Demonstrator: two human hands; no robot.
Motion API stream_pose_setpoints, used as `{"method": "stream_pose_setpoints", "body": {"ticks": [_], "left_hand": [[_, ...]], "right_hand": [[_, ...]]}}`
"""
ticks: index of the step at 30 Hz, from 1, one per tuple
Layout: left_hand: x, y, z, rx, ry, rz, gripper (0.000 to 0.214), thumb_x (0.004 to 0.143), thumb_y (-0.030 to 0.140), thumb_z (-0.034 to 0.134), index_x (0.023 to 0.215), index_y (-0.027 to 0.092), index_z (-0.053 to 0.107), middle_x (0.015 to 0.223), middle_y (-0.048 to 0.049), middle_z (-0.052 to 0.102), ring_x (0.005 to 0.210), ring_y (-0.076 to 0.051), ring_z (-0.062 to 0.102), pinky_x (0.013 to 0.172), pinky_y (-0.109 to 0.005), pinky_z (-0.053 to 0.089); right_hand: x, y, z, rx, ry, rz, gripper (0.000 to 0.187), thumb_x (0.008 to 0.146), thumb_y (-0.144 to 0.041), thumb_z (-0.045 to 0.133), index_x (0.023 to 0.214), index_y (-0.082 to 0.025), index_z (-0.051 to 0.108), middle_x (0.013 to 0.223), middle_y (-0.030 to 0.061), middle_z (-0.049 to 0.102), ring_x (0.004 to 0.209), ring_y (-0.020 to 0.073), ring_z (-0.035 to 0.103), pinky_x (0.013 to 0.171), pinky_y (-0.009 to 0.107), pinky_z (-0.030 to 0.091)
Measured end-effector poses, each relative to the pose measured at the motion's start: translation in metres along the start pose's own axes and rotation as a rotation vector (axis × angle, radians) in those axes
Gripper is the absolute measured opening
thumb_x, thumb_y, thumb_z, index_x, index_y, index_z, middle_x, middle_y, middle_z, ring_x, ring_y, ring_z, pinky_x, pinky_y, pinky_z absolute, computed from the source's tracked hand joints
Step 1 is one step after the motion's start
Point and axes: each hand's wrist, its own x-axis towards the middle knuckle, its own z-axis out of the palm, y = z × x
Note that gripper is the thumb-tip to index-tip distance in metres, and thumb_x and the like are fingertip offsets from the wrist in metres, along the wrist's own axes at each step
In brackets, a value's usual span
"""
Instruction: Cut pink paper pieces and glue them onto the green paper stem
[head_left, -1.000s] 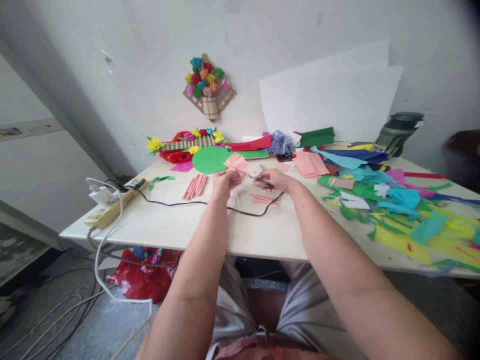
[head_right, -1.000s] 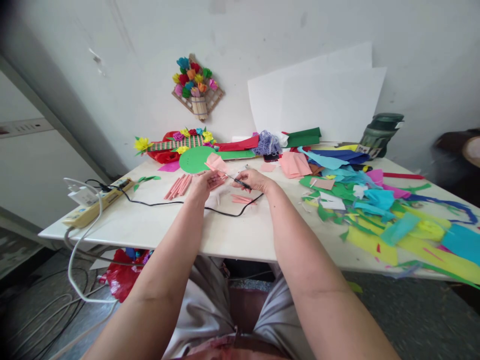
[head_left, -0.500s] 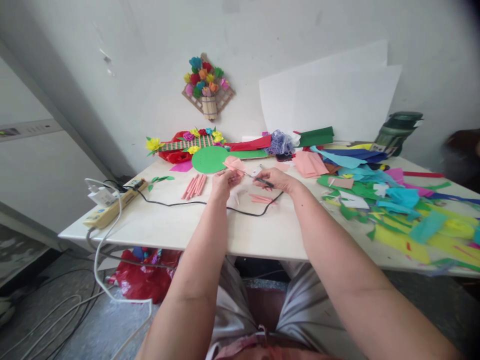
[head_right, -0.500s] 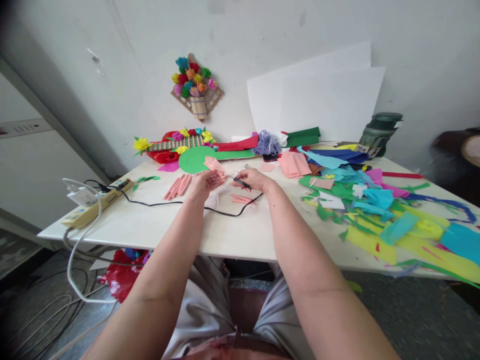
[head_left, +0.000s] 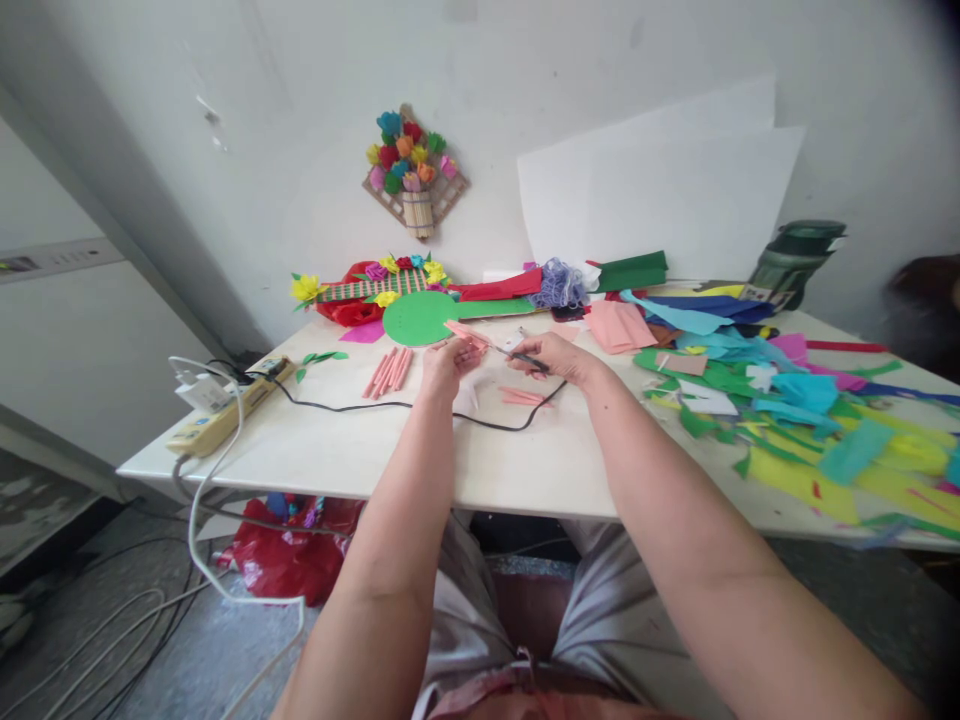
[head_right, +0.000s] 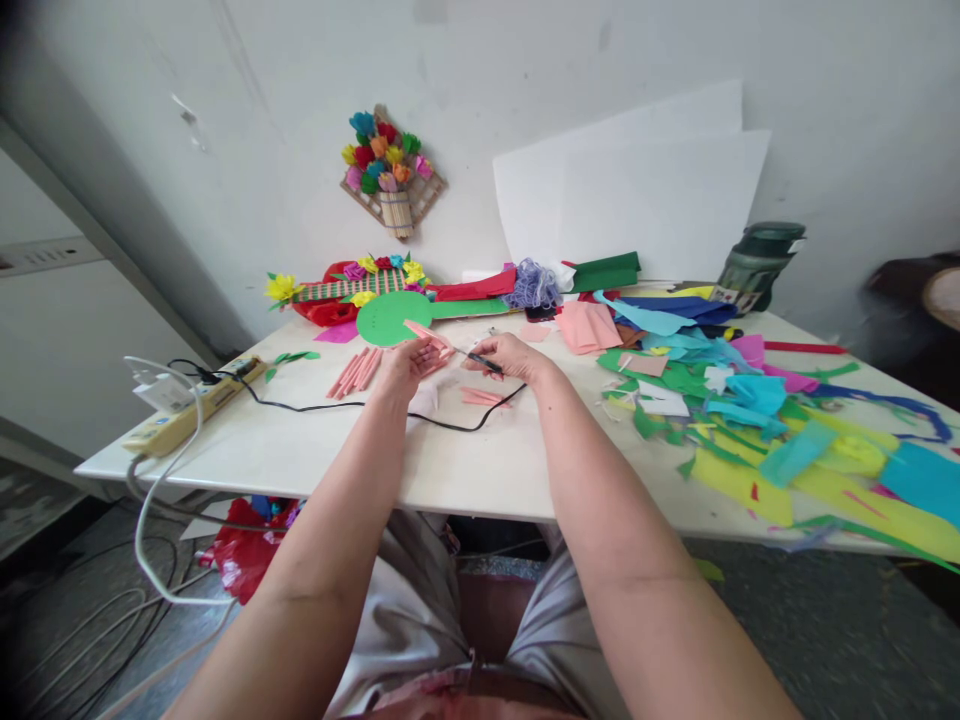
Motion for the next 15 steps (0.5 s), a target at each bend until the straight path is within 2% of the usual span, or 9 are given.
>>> {"method": "stream_pose_setpoints", "body": {"ticks": [6,15], "left_hand": [[-0.0001,0.0006,0.0003,-0.002,0.010,0.005,0.006,0.060,0.016,0.064,0.064,0.011,0.061,0.055,-0.0049,0.063,0.053,-0.013,0.060,0.057,-0.025,0.052],[-0.0011,0.0009,-0.0002,0.023,-0.029,0.018,0.008,0.059,0.016,0.065,0.065,0.011,0.062,0.057,-0.0063,0.064,0.053,-0.015,0.061,0.060,-0.029,0.053]], "right_hand": [[-0.0016,-0.0010,-0.0008,-0.004,0.010,0.007,0.030,0.058,-0.031,0.079,0.074,-0.009,0.066,0.053,-0.0030,0.054,0.036,0.0013,0.038,0.034,0.017,0.027],[0.0026,0.0080,-0.0033,-0.047,-0.055,0.005,0.027,0.073,-0.035,0.069,0.068,-0.010,0.058,0.051,-0.0021,0.052,0.034,0.0027,0.040,0.033,0.017,0.028]]}}
